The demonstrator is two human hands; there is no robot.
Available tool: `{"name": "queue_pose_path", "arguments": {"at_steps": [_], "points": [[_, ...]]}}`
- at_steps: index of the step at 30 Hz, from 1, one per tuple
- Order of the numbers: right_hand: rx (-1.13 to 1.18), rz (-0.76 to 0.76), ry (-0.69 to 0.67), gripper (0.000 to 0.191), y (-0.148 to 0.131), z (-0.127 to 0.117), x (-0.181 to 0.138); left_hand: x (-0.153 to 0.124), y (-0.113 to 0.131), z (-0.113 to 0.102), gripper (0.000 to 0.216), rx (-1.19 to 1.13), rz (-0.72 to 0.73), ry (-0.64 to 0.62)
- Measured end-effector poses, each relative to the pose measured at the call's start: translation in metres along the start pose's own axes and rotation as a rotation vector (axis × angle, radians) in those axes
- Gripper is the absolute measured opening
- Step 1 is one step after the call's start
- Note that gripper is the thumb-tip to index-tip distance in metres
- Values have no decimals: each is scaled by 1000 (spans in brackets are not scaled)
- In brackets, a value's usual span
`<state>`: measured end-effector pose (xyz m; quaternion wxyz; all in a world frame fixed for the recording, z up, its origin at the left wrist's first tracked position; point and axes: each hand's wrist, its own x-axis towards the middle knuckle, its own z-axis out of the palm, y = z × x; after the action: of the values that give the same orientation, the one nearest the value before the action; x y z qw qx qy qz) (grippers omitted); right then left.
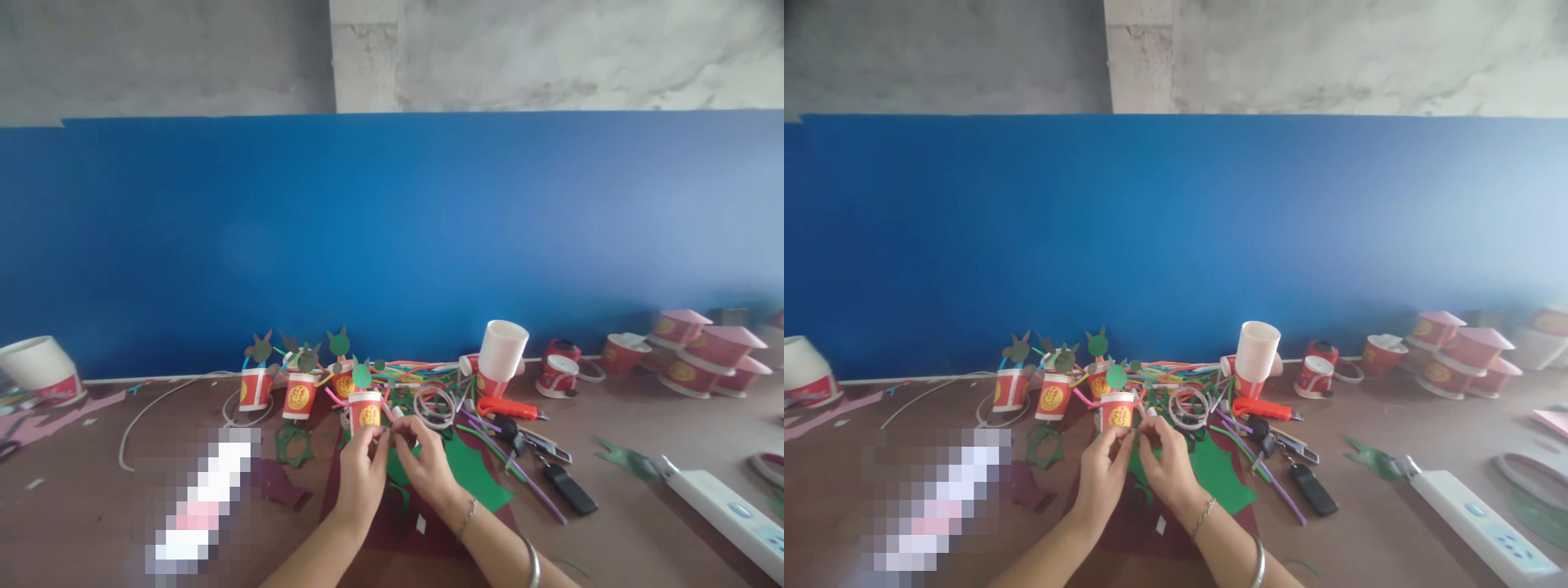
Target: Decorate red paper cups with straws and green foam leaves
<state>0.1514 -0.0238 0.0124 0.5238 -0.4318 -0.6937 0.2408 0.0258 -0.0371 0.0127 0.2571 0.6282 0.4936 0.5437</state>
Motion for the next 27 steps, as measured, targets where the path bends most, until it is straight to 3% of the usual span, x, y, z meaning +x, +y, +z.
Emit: {"name": "queue_pose_path", "arguments": {"at_steps": [6, 9, 13, 16, 21, 27], "points": [[86, 82, 101, 30, 9, -3, 4, 1, -1, 0, 29, -100, -91, -28], [75, 89, 21, 23, 7, -8, 5, 2, -1, 3, 31, -234, -157, -100], [51, 49, -158, 32, 3, -9, 6, 2, -3, 9, 35, -439, -286, -227], [65, 62, -215, 36, 7, -5, 6, 1, -3, 11, 39, -575, -408, -307], [60, 93, -208, 37, 15, 0, 5, 1, -2, 11, 42, -581, -446, -317], [122, 126, -299, 44, 10, -4, 7, 0, 3, 7, 38, -491, -418, -293]]}}
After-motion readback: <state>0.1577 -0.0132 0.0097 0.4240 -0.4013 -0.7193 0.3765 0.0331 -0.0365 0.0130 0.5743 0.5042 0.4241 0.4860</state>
